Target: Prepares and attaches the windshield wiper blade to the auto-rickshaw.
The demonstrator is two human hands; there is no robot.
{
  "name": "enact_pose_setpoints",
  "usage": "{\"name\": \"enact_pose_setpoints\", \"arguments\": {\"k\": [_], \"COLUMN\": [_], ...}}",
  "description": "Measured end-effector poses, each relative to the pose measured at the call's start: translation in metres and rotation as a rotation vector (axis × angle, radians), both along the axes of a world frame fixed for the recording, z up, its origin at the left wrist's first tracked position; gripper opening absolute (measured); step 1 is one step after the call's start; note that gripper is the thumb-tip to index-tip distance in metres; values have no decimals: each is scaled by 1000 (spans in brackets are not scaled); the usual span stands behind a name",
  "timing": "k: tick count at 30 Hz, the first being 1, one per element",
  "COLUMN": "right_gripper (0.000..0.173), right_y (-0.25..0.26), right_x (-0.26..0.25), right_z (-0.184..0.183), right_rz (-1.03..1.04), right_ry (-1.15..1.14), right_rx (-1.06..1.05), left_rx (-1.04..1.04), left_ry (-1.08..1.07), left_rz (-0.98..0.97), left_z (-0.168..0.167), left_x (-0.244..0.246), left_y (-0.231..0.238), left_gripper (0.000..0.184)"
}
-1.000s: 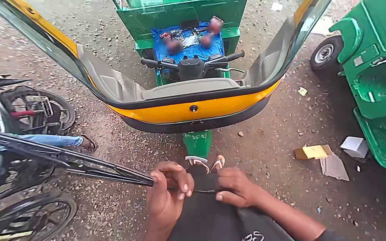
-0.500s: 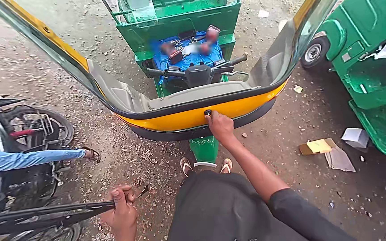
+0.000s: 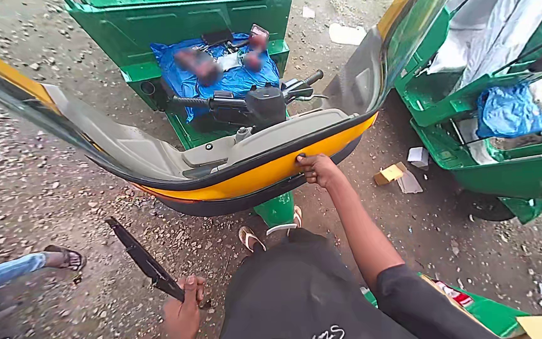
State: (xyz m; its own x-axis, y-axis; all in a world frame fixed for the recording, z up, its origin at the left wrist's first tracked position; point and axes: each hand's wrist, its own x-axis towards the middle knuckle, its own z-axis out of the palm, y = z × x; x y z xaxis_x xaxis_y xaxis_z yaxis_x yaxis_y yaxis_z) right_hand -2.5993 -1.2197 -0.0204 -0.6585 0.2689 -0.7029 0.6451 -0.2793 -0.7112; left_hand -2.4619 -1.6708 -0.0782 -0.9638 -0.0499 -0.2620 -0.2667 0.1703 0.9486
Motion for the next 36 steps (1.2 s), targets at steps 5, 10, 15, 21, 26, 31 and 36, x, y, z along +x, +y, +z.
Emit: {"name": "enact_pose_setpoints", "arguments": {"k": [5,10,15,21,26,31,36], "right_gripper": [61,52,38,40,8,26,22], "right_y": [5,-17,-14,25,16,26,28], "right_x": [28,28,3,12,55,95,90], "right_z": [-17,-15,-1,-21,-26,-29,-34], "right_rz": [33,195,-81,-86,-390,-282,-205], "right_ry": [70,124,46,83,40,133,315], "right_rx": [518,873,172,-505,-149,-206,-226], "left_rx": [-19,20,18,14,47,-40,18], "left_ry": [131,93,97,115,152,171,178], "left_rz": [-80,-23,42,67,64,25,-8], "left_z": [-6,-10,-7,-4,11,13,12], "left_x": [-8,7,22,21,16,13,11], "left_y": [-10,2,15,39,59,82,104], "left_gripper": [34,34,33,31,30,34,34]}}
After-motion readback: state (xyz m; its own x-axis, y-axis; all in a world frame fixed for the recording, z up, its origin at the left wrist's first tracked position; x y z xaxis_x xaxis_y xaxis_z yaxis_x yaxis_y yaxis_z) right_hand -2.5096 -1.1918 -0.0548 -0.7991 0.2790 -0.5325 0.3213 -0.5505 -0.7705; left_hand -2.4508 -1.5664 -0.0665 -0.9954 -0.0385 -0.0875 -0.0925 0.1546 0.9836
